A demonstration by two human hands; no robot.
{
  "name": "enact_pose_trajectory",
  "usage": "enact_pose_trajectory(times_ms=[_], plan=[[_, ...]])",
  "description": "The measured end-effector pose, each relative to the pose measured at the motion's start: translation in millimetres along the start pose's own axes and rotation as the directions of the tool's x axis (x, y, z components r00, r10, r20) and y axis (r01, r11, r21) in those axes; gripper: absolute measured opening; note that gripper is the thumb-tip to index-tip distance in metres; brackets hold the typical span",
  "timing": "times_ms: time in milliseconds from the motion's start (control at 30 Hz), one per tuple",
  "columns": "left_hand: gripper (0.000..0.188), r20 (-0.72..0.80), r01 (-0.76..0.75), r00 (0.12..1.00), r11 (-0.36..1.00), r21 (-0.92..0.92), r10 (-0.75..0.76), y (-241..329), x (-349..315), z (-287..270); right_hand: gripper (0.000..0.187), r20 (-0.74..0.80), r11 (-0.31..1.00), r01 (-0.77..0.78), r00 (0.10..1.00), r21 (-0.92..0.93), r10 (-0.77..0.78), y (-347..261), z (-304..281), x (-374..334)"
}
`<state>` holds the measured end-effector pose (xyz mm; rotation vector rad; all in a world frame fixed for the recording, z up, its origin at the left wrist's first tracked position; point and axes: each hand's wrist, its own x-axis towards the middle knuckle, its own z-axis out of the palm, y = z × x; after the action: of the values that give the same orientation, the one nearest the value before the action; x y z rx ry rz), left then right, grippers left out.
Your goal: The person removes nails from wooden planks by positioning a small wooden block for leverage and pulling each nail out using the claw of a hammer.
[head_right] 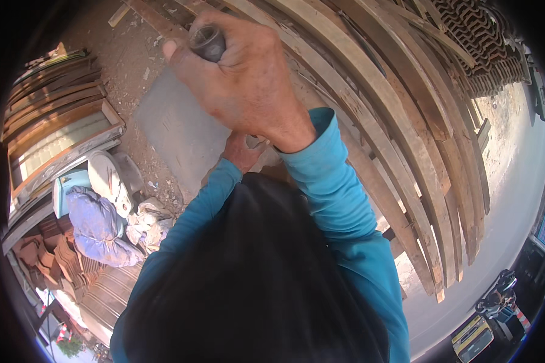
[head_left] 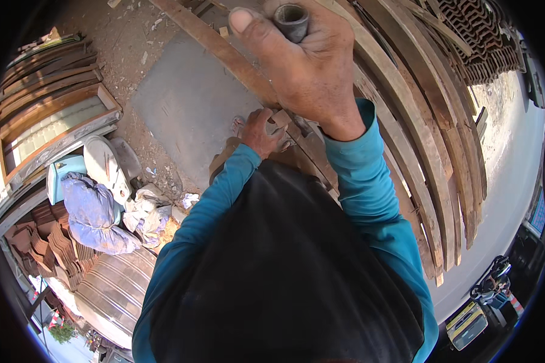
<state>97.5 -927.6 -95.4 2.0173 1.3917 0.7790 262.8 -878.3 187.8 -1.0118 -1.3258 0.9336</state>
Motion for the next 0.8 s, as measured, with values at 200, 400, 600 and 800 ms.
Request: enact_pose_trajectory(times_ms=[200,400,600,800], plan=[[0.042,0.043,-0.099,0.994,0.993,0.067,0.096,28,23,-27,0.034,-0.175,0.888,0.383,0.921,0.256,-0.348,14,-41,-83],[0.042,0.08,0.041,0.996,0.998,-0.047,-0.038,31,-10,-9,0.026,-0.3,0.943,0.092,0.954,0.319,0.008,4,-59,-92],[0.038,0.048,-0.046,0.998,0.999,-0.021,0.047,28,-25,6,0.027,-0.32,0.988,0.079,0.947,0.132,-0.033,9,-37,-79],[0.04,0.117,-0.043,0.992,0.996,-0.079,0.052,36,-27,12,0.027,-0.381,0.902,0.143,0.924,0.408,0.026,15,-70,-93]])
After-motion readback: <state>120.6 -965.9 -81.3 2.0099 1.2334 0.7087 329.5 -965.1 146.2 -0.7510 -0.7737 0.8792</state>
